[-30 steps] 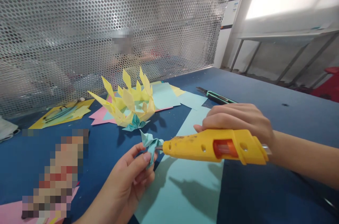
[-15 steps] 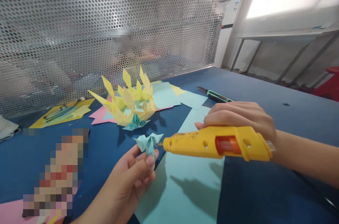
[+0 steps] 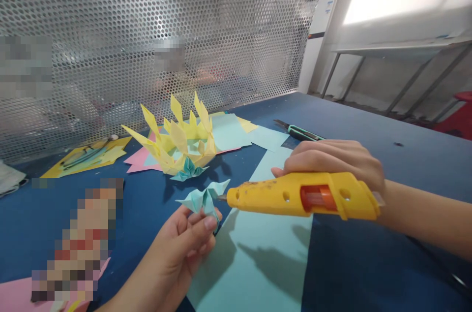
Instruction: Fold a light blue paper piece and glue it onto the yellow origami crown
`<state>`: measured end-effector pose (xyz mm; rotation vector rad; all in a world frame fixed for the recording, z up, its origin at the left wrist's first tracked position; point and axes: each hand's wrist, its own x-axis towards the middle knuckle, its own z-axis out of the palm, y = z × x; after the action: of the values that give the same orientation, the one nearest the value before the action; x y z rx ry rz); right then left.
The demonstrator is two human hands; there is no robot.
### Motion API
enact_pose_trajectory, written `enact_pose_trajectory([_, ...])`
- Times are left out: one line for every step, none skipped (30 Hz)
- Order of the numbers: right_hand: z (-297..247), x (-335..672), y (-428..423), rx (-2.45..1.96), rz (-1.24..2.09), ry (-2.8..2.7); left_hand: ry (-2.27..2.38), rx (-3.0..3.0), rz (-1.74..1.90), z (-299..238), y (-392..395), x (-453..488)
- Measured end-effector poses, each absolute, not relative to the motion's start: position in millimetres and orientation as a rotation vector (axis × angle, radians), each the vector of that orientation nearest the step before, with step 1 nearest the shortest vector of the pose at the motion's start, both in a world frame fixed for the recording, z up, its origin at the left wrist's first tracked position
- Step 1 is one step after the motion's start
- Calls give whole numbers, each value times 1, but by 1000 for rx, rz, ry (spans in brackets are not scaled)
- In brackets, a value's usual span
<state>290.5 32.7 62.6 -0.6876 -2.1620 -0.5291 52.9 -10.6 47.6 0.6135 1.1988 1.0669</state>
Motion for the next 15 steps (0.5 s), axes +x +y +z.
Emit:
enact_pose_trajectory([63,290,32,-695,-534,-2157,1197,609,1075,47,-11,53])
enact_pose_trajectory([63,290,32,-702,-535,-2154,1196,605,1081,47,-11,53])
enact_pose_trajectory([62,290,32,-709,-533,-2154,1196,600,1083,47,-11,53])
enact_pose_trajectory([62,290,32,-709,-532,-2157,1200,594,1080,46,-11,52])
enact_pose_trajectory([63,290,31,-710,-529,-2159,1204,587,1072,45,-11,52])
enact_pose_trajectory([63,290,31,-709,-523,-2165,1208,582,1064,45,-11,51])
enact_pose_trajectory([63,290,31,-699,-522,-2159,1208,579,1055,44,-10,51])
enact_pose_trajectory([63,290,32,-687,-516,-2154,1205,578,1047,44,-9,51])
enact_pose_trajectory([62,290,32,-678,-506,-2152,1199,579,1042,44,-8,51])
enact_pose_trajectory([62,289,32,-672,-500,-2151,1190,582,1039,44,-8,51])
enact_pose_trajectory([62,289,33,-670,-498,-2149,1181,585,1037,45,-7,51])
enact_pose_trajectory([62,289,33,-669,-502,-2146,1171,589,1036,45,-7,51])
enact_pose_trajectory([62,289,33,-678,-504,-2154,1161,593,1033,46,-6,51])
enact_pose_trajectory([62,289,34,-683,-510,-2156,1151,597,1028,47,-6,52])
enact_pose_trajectory([62,289,34,-685,-519,-2150,1140,602,1024,47,-6,52])
